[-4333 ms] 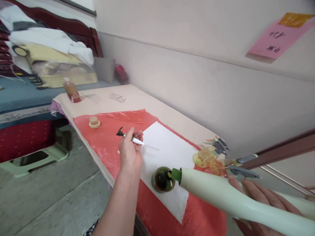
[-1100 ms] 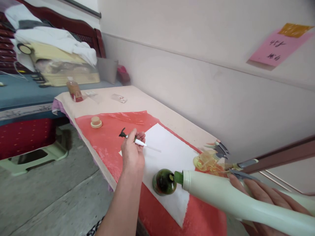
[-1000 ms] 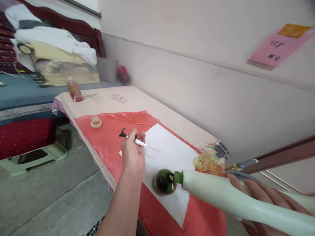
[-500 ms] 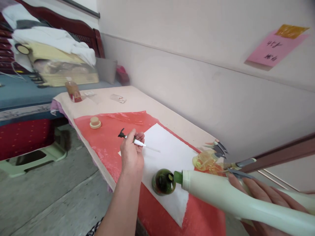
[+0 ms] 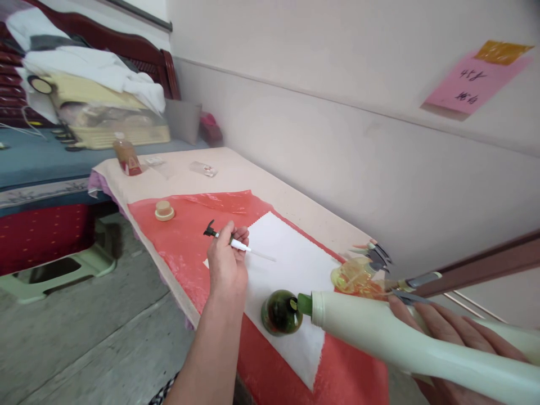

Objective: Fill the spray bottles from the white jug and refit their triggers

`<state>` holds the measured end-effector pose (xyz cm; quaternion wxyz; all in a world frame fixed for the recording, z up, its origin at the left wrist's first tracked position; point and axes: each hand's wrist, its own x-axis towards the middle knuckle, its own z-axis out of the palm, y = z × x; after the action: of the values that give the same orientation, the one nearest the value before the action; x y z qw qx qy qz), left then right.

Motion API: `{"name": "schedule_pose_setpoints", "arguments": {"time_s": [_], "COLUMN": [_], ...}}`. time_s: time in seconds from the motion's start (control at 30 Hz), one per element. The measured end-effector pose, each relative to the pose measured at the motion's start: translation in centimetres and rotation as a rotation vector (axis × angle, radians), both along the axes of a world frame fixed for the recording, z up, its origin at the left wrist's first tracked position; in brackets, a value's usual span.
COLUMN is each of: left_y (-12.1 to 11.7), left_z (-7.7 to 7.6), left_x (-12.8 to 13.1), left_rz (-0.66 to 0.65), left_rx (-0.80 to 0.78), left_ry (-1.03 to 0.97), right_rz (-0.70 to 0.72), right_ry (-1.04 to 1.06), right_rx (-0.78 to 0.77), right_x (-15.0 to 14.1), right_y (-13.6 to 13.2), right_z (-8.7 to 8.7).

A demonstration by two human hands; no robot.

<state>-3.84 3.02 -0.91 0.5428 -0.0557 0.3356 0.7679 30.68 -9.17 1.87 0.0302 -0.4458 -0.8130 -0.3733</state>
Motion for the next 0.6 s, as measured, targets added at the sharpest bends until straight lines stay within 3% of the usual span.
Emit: {"name": "schedule_pose_setpoints", "arguments": {"time_s": [0.1,0.17,0.6], "left_y": [0.07,0.1,0.13], "left_z": [-0.05,-0.08,-0.1], "left_x": [-0.04,-0.06,-0.11], "left_rz": [-0.002,-0.003,0.007], "left_rx": [0.005,0.009,0.015], "left_ry": [-0.001,-0.003,-0.004], "right_rz": [0.029,0.017,0.023], "right_ry": [-0.225,-0.25,-0.081], "right_rx": [-0.011,0.001,-0.042], "right_x": [0.73,0.84,0.28], "right_y": [0.04,0.04,0.37], "right_z": [-0.28,-0.26,-0.57]}}
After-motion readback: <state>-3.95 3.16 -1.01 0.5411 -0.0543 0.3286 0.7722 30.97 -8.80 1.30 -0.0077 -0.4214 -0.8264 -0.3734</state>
